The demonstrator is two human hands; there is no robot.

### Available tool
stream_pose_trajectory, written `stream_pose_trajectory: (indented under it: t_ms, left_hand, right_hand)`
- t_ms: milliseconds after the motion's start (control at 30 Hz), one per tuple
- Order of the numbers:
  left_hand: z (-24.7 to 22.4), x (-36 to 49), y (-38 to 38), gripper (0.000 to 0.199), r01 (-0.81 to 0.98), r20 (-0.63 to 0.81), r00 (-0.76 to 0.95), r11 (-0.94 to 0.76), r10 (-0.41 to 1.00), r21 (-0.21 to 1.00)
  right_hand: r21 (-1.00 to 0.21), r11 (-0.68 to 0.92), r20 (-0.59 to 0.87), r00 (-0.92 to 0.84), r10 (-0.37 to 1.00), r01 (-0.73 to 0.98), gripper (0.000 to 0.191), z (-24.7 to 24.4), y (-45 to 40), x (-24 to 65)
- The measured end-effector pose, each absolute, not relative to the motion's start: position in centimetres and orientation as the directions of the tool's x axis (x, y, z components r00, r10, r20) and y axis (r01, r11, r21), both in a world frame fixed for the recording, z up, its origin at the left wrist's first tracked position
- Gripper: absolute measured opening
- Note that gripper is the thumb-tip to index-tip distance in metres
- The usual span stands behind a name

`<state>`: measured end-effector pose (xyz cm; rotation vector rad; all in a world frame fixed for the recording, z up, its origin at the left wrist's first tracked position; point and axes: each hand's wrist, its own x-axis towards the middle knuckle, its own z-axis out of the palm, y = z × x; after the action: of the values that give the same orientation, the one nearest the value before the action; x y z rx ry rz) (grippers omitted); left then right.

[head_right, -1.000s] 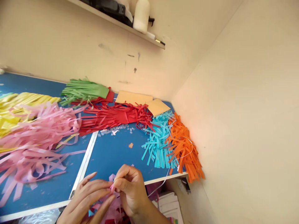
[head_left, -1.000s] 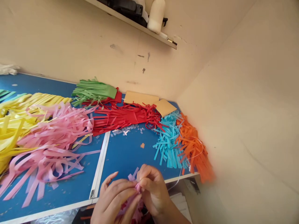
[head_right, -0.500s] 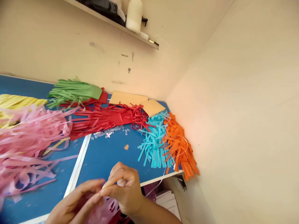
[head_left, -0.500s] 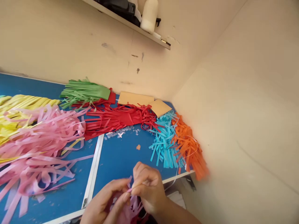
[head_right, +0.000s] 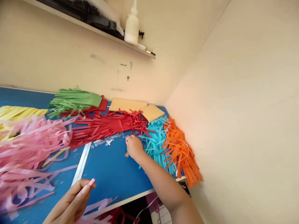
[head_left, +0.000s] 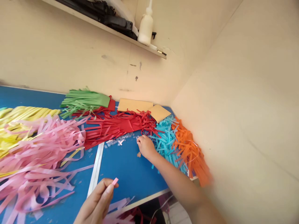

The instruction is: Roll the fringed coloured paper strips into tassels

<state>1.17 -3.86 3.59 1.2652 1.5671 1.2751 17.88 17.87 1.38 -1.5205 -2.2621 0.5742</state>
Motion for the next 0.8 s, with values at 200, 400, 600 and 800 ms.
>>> stream_pose_trajectory:
  t_ms: [200,400,600,800]
  left_hand:
    - [4.1,0.3,-2.4,0.044,0.300,0.008,-0.200,0.054,0.980,0.952]
    - [4.5,1.1,-2.8,0.041,0.356,0.095,-0.128,-0.044,0.987,0.934]
    - [4.7,2.3,-3.2,0.036,0.421,0.178,-0.066,-0.134,0.982,0.897]
    - [5.4,2.5,-3.5,0.038,0.429,0.186,-0.036,-0.153,0.982,0.890]
  right_hand:
    - [-0.635,0.355,0.009,-0.453,0.891,0.686,0.014,4.7,12.4,18.0]
    - [-0.990,0.138,0.128,-0.441,0.888,-0.008,0.015,4.8,2.0,18.2]
    - [-0.984,-0.016,0.037,-0.292,0.956,-0.176,0.023,3.4,0.1,17.9]
    - [-0.987,0.064,0.104,-0.280,0.954,-0.149,0.018,4.1,0.0,18.6]
